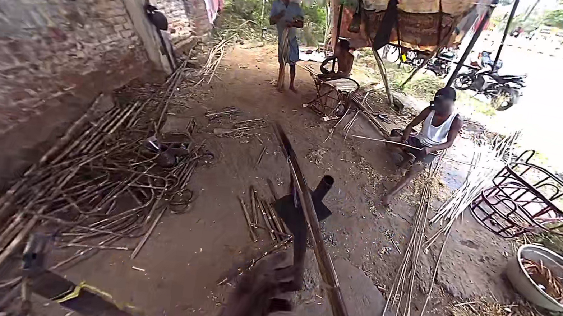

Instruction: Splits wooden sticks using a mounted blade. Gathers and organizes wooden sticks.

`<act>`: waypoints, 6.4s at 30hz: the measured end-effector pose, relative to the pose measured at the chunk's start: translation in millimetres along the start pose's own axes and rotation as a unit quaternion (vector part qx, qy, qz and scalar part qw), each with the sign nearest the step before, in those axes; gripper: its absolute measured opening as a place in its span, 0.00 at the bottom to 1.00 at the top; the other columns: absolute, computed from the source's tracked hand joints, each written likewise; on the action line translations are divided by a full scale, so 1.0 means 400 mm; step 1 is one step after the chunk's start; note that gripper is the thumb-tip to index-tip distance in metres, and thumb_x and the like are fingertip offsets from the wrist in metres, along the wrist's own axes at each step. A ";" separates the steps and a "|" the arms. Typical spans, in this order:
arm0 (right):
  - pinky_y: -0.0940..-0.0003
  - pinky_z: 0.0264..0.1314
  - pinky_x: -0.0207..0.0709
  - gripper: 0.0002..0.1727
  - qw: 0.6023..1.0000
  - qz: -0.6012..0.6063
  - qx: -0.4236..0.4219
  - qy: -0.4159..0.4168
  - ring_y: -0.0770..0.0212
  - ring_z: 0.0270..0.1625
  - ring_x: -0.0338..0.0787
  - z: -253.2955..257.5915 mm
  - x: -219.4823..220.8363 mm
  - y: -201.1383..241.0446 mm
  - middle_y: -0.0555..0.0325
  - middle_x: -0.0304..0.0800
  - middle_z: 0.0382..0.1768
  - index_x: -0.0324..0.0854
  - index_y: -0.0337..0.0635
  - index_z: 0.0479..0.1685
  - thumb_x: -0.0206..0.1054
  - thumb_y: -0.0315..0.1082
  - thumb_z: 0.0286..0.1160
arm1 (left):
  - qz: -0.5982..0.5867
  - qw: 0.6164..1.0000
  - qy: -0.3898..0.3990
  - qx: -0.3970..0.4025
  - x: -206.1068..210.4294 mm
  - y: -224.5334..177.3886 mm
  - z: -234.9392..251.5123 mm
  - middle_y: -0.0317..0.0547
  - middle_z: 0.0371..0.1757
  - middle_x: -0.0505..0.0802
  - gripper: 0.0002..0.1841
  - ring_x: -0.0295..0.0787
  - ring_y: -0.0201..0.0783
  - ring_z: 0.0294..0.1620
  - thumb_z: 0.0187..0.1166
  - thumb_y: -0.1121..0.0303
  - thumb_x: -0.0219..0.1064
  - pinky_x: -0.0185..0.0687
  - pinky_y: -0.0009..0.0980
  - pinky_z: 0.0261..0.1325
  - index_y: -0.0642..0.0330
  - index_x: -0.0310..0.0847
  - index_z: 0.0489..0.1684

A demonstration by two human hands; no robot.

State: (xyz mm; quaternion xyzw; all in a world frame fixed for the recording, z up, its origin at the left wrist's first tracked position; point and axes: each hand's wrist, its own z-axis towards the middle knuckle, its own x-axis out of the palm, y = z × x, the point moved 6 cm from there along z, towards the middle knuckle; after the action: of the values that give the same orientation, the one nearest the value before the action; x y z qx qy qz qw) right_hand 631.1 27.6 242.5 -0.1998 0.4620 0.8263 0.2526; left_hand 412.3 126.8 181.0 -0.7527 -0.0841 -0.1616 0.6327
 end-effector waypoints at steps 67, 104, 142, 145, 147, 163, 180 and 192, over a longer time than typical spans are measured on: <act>0.73 0.22 0.76 0.25 0.989 0.060 -0.107 -0.081 0.70 0.21 0.81 0.164 -0.017 -0.142 0.64 0.85 0.25 0.81 0.42 0.65 0.67 0.53 0.82 | -0.134 0.984 -0.058 -0.105 0.292 -0.007 0.056 0.61 0.43 0.92 0.17 0.94 0.42 0.37 0.92 0.63 0.56 0.94 0.35 0.43 0.67 0.81 0.62; 0.70 0.15 0.69 0.27 0.994 -0.035 -0.054 -0.083 0.68 0.14 0.75 0.245 -0.019 -0.186 0.67 0.77 0.15 0.85 0.42 0.52 0.64 0.59 0.82 | -0.172 0.975 -0.067 -0.122 0.301 -0.007 0.123 0.58 0.41 0.91 0.15 0.93 0.42 0.36 0.89 0.62 0.60 0.94 0.36 0.43 0.65 0.82 0.59; 0.56 0.13 0.60 0.32 0.974 -0.221 0.043 -0.010 0.56 0.12 0.77 0.374 -0.021 -0.269 0.63 0.70 0.08 0.81 0.51 0.24 0.44 0.63 0.83 | -0.199 0.969 -0.090 -0.119 0.366 -0.014 0.218 0.52 0.40 0.91 0.10 0.92 0.37 0.35 0.87 0.68 0.57 0.92 0.32 0.42 0.64 0.82 0.49; 0.57 0.12 0.58 0.30 0.979 -0.202 0.025 -0.024 0.56 0.11 0.74 0.403 -0.050 -0.291 0.63 0.67 0.08 0.73 0.51 0.18 0.40 0.57 0.85 | -0.129 0.980 -0.058 -0.140 0.414 -0.012 0.257 0.42 0.39 0.91 0.15 0.90 0.32 0.37 0.89 0.55 0.59 0.89 0.29 0.43 0.57 0.84 0.49; 0.52 0.13 0.61 0.34 0.978 -0.190 0.080 0.004 0.51 0.14 0.78 0.455 -0.072 -0.375 0.57 0.70 0.09 0.70 0.50 0.13 0.34 0.56 0.88 | -0.077 0.986 -0.044 -0.143 0.460 -0.012 0.298 0.38 0.37 0.91 0.21 0.89 0.30 0.36 0.88 0.46 0.58 0.89 0.30 0.45 0.55 0.85 0.47; 0.77 0.25 0.78 0.18 0.996 0.058 -0.026 -0.069 0.77 0.25 0.82 0.285 -0.007 -0.277 0.69 0.88 0.27 0.87 0.47 0.52 0.67 0.52 0.82 | -0.195 0.968 0.013 -0.156 0.341 0.052 0.190 0.53 0.48 0.92 0.18 0.93 0.41 0.45 0.86 0.72 0.62 0.91 0.38 0.55 0.58 0.75 0.73; 0.82 0.28 0.77 0.13 0.945 0.303 -0.113 -0.049 0.80 0.26 0.80 0.451 -0.159 -0.389 0.75 0.84 0.26 0.86 0.53 0.32 0.63 0.47 0.80 | -0.123 0.981 0.010 -0.151 0.520 -0.018 0.306 0.47 0.37 0.92 0.11 0.92 0.34 0.31 0.85 0.61 0.67 0.92 0.30 0.36 0.61 0.85 0.47; 0.62 0.22 0.84 0.28 0.833 0.412 0.272 0.249 0.63 0.22 0.84 0.106 0.097 -0.239 0.54 0.87 0.37 0.62 0.33 0.73 0.62 0.45 0.87 | 0.064 0.988 0.132 -0.045 0.233 0.032 0.061 0.48 0.63 0.89 0.31 0.93 0.43 0.54 0.81 0.75 0.66 0.94 0.44 0.55 0.57 0.63 0.85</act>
State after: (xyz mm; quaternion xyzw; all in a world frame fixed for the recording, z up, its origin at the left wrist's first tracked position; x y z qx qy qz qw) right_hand 654.0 115.9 178.4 -0.1130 0.7548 0.6175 -0.1903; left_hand 507.0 141.1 198.2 -0.7560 0.0559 -0.2225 0.6131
